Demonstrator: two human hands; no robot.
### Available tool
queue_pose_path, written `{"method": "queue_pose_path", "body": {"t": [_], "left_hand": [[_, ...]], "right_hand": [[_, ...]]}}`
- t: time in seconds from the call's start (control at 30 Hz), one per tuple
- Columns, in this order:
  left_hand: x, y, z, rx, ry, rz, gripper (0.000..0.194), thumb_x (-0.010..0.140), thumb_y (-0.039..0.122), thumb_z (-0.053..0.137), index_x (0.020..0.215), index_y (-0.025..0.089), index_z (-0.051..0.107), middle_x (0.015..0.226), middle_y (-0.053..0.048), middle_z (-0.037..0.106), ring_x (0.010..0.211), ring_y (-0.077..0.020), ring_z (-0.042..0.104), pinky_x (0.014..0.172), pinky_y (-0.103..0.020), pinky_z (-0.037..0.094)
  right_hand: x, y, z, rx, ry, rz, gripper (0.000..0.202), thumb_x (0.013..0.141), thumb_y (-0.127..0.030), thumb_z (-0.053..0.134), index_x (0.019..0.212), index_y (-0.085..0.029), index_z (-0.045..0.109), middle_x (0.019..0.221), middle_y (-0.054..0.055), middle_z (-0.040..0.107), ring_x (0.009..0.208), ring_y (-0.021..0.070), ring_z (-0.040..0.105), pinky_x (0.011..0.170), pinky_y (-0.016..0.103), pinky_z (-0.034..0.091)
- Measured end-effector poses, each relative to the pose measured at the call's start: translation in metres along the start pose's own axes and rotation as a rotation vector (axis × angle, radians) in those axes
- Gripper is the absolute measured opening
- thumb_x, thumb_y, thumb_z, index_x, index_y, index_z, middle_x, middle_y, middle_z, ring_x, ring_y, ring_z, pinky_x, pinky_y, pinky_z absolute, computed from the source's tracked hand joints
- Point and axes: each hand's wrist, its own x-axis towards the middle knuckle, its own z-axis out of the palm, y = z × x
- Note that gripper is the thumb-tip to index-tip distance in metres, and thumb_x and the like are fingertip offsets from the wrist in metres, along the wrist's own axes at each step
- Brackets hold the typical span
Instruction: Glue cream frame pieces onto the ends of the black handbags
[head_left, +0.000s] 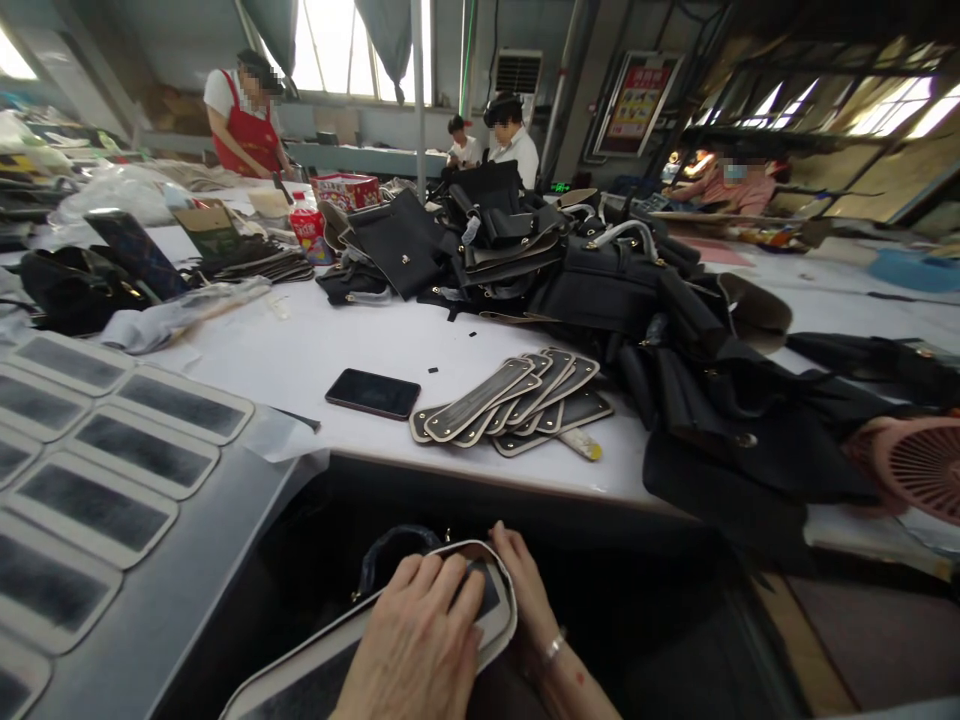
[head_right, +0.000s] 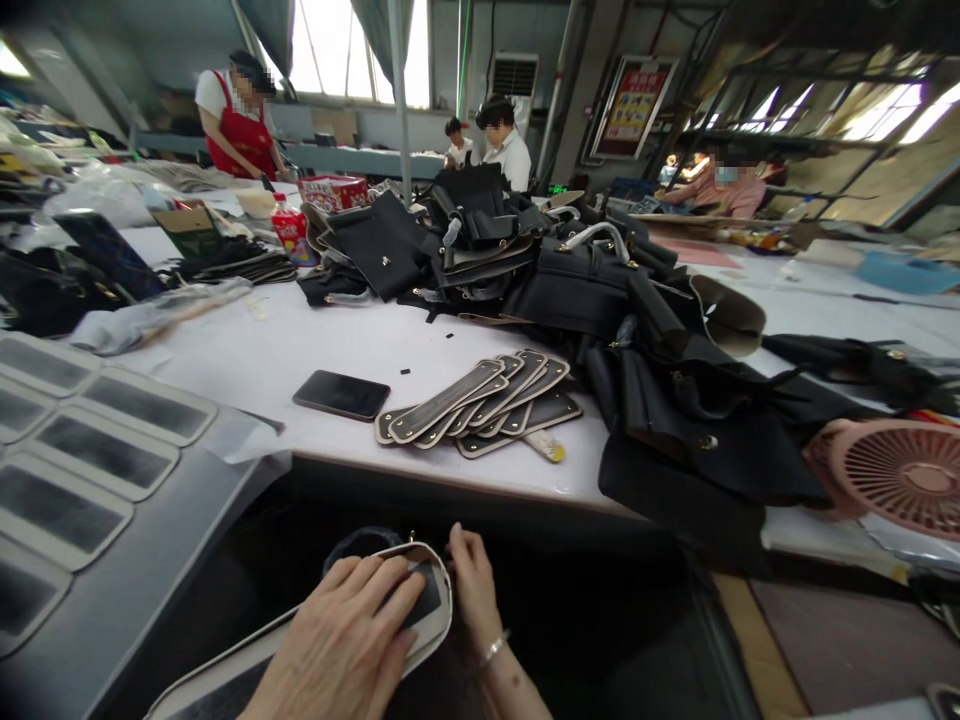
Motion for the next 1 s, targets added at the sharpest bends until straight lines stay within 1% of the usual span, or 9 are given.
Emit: {"method": "queue_pose_path", "body": {"t": [0.07, 0.17, 0.23, 0.33, 0.47, 0.6, 0.7, 0.8, 1.0], "left_hand": [[0.004, 0.003, -0.008, 0.007, -0.049, 0.0, 0.02, 0.088, 0.019, 0.047, 0.102, 0.022, 0.062, 0.106, -0.004, 0.066, 0.096, -0.0275, 0.059, 0.086, -0.046, 0.043], [0.009, 0.0, -0.018, 0.009, -0.041, 0.003, 0.022, 0.087, 0.012, 0.043, 0.097, 0.02, 0.06, 0.095, -0.006, 0.066, 0.087, -0.0257, 0.059, 0.083, -0.045, 0.041], [0.012, -0.008, -0.024, -0.042, -0.028, 0.012, 0.024, 0.084, 0.008, 0.042, 0.099, 0.019, 0.058, 0.089, -0.005, 0.066, 0.081, -0.0239, 0.06, 0.08, -0.041, 0.042], [0.018, -0.024, -0.031, -0.263, 0.04, -0.031, 0.022, 0.083, 0.008, 0.044, 0.098, 0.02, 0.055, 0.087, -0.002, 0.064, 0.076, -0.0195, 0.061, 0.07, -0.032, 0.044], [0.032, -0.039, -0.035, -0.451, 0.155, -0.066, 0.028, 0.079, 0.017, 0.058, 0.106, 0.022, 0.062, 0.104, -0.002, 0.062, 0.08, -0.016, 0.061, 0.07, -0.027, 0.048], [0.052, -0.049, -0.025, -0.495, -0.035, 0.156, 0.03, 0.086, 0.019, 0.056, 0.112, 0.022, 0.071, 0.115, -0.005, 0.068, 0.105, -0.0205, 0.062, 0.094, -0.029, 0.046], [0.065, -0.055, -0.018, -0.551, -0.178, 0.253, 0.028, 0.091, 0.019, 0.05, 0.102, 0.021, 0.076, 0.099, -0.003, 0.076, 0.093, -0.0173, 0.069, 0.084, -0.022, 0.048], [0.07, -0.06, -0.016, -0.564, -0.209, 0.273, 0.028, 0.091, 0.021, 0.049, 0.101, 0.02, 0.076, 0.093, -0.003, 0.077, 0.086, -0.0172, 0.07, 0.077, -0.021, 0.049], [0.072, -0.064, -0.008, -0.554, -0.221, 0.295, 0.034, 0.085, 0.015, 0.048, 0.103, 0.02, 0.075, 0.099, -0.007, 0.077, 0.092, -0.0217, 0.07, 0.084, -0.026, 0.049]], "right_hand": [[-0.015, -0.014, -0.016, -0.05, -0.009, -0.064, 0.054, 0.085, -0.068, 0.053, 0.094, -0.017, 0.067, 0.079, 0.003, 0.064, 0.073, 0.0181, 0.059, 0.065, 0.029, 0.049], [-0.043, -0.042, -0.03, -0.24, -0.148, -0.257, 0.05, 0.09, -0.063, 0.048, 0.103, -0.019, 0.07, 0.093, 0.006, 0.065, 0.086, 0.0215, 0.061, 0.076, 0.03, 0.049], [-0.058, -0.058, -0.031, -0.424, -0.224, -0.345, 0.042, 0.092, -0.053, 0.052, 0.111, -0.02, 0.068, 0.099, 0.007, 0.064, 0.089, 0.0218, 0.062, 0.077, 0.03, 0.049], [-0.067, -0.067, -0.025, -0.594, -0.211, -0.376, 0.035, 0.092, -0.043, 0.055, 0.114, -0.019, 0.066, 0.097, 0.007, 0.062, 0.083, 0.0198, 0.062, 0.073, 0.029, 0.049], [-0.066, -0.065, -0.019, -0.652, -0.184, -0.399, 0.029, 0.094, -0.039, 0.05, 0.105, -0.018, 0.068, 0.092, 0.006, 0.06, 0.08, 0.0191, 0.061, 0.071, 0.028, 0.048], [-0.065, -0.066, -0.017, -0.678, -0.166, -0.381, 0.03, 0.095, -0.041, 0.047, 0.093, -0.018, 0.066, 0.087, 0.005, 0.058, 0.079, 0.0187, 0.059, 0.07, 0.028, 0.045], [-0.065, -0.068, -0.016, -0.676, -0.168, -0.352, 0.029, 0.095, -0.04, 0.048, 0.092, -0.018, 0.067, 0.087, 0.005, 0.059, 0.079, 0.0182, 0.059, 0.07, 0.028, 0.044], [-0.065, -0.069, -0.015, -0.683, -0.169, -0.335, 0.031, 0.095, -0.041, 0.048, 0.091, -0.018, 0.068, 0.086, 0.005, 0.059, 0.077, 0.0177, 0.059, 0.067, 0.027, 0.043], [-0.067, -0.07, -0.01, -0.685, -0.118, -0.338, 0.035, 0.097, -0.041, 0.047, 0.081, -0.019, 0.068, 0.082, 0.004, 0.059, 0.075, 0.0181, 0.059, 0.068, 0.027, 0.043]]}}
